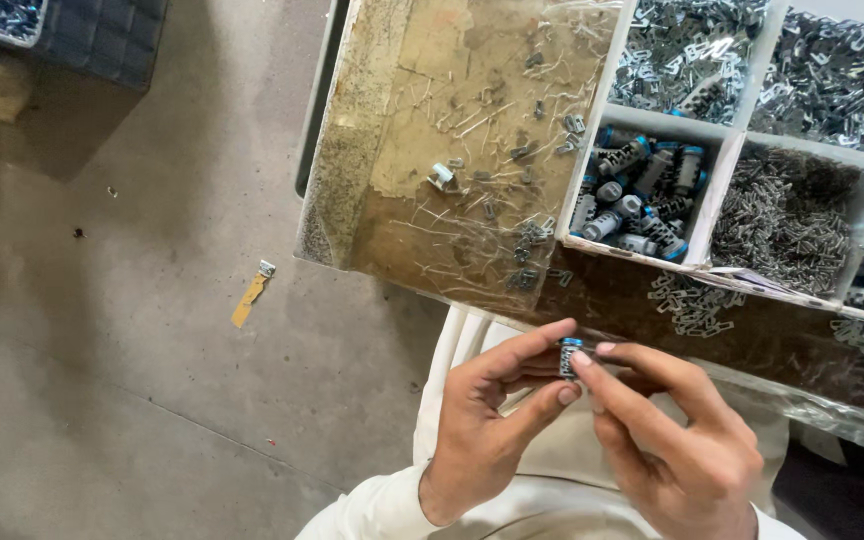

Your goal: The person assembles small lock cylinders by inserting metal pins into a cylindrical housing and securing them with a blue cap. The person repeatedly picks up pins from a compartmentalized tray and inserts them into the cylinder, then places the completed unit into a separate compartment.

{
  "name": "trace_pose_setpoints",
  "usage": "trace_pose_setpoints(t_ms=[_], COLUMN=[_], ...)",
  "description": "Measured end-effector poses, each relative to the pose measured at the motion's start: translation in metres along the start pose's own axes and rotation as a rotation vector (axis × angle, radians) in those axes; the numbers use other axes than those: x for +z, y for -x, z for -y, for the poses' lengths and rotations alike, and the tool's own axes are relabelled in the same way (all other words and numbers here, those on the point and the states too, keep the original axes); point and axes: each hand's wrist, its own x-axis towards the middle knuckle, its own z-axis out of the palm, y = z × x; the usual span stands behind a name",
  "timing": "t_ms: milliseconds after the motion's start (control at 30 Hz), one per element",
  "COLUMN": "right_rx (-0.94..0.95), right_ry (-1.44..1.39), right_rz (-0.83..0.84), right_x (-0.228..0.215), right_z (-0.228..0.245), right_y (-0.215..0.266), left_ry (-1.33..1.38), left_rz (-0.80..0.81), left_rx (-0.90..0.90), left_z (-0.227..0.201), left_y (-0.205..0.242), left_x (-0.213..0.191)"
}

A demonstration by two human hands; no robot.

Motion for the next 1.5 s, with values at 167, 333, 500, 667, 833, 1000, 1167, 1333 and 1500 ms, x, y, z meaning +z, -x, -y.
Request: trace_pose_setpoints(t_ms=[167, 333, 500, 667, 833, 1000, 1167, 1333, 1500], right_rx=[0.104, 0.197, 0.237, 0.211, -0.035, -0.052, 0.055, 0.441, 0.625], right_ry=[0.062, -0.107, -0.166, -0.243, 0.333, 0.594, -0.456, -0.734, -0.580], right_rz=[-0.120, -0.112, -0.157, -0.092, -0.376, -0.416, -0.690, -0.439, -0.241], right_x=[0.000, -0.002, -0.005, -0.021, -0.078, -0.092, -0.083, -0.070, -0.039], right_z=[0.006, -0.002, -0.021, -0.017, -0.028, -0.057, -0.057, -0.037, -0.046], right_y=[0.004, 0.006, 0.024, 0.022, -0.011, -0.023, -0.001, 0.030, 0.049], left_ry=[-0.061, -0.257, -0.382, -0.679, -0.485, -0.334, -0.139, 0.032, -0.049], left_rz=[0.037, 0.098, 0.116, 0.050, 0.066, 0.093, 0.086, 0.062, 0.067], left_rx=[0.018, 0.069, 0.166, 0.568, 0.369, 0.240, 0.166, 0.041, 0.087], left_z=[-0.003, -0.011, -0.013, -0.004, 0.012, 0.026, 0.038, 0.040, 0.034], left_y=[-0.002, 0.000, 0.003, -0.002, -0.001, 0.001, 0.005, 0.004, 0.003], left_x=[0.007, 0.013, 0.012, 0.016, 0.010, 0.011, 0.010, 0.017, 0.023])
